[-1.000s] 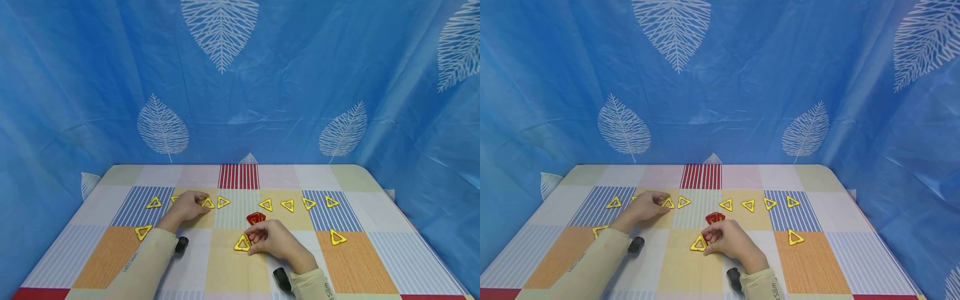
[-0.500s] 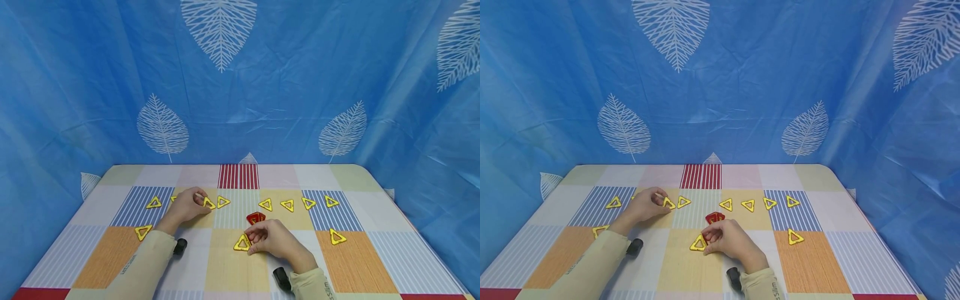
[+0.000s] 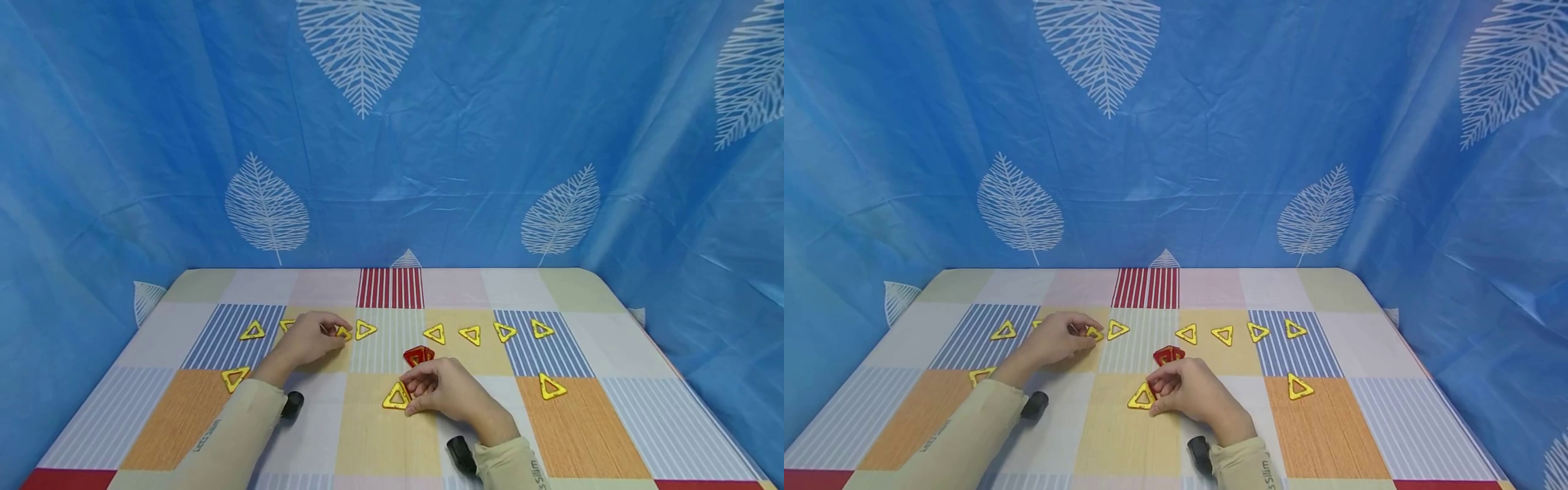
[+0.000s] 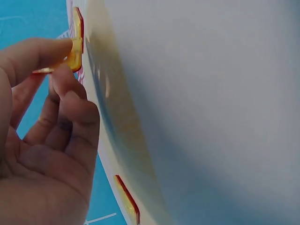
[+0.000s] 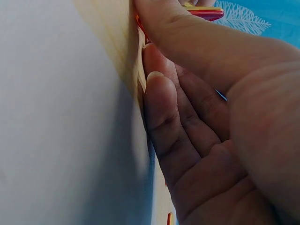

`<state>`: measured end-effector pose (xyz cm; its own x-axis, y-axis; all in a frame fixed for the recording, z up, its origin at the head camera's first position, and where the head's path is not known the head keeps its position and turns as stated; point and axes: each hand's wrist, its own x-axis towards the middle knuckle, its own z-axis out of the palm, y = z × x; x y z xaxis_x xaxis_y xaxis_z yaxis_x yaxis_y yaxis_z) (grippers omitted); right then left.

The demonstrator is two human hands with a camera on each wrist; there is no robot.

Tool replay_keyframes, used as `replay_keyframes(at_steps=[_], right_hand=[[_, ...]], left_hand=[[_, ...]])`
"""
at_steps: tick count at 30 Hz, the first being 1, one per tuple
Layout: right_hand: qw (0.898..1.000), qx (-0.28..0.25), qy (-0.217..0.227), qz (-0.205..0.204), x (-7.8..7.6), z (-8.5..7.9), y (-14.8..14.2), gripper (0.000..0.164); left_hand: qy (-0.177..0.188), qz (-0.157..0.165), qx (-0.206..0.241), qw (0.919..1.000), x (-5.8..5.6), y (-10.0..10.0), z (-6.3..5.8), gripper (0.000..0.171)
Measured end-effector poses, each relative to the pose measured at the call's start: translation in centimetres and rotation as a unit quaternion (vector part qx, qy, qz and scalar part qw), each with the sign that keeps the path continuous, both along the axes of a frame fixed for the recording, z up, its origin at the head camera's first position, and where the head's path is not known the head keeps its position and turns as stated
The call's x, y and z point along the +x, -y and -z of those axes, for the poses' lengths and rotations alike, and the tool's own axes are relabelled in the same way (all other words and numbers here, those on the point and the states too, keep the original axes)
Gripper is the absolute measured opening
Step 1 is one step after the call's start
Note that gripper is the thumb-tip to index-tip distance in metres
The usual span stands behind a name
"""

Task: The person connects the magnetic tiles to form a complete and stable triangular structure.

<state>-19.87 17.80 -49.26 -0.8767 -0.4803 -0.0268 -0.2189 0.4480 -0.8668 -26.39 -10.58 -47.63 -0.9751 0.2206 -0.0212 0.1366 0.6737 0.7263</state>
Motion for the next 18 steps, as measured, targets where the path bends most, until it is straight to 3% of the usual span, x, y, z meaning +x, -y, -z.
replay_keyframes(at_steps=[8, 18], right_hand=[[1.000, 0.001, -0.004, -0.002, 0.0, 0.0, 0.0, 0.037], [1.000, 0.004, -0.009, 0.001, -0.1, 0.1, 0.0, 0.038]], left_hand=[[0.027, 0.036, 0.000, 0.9990, 0.5, -0.1, -0.3, 0.028], [0.028, 0.052, -0.004, 0.9982, 1.1, -0.8, -0.4, 0.032]])
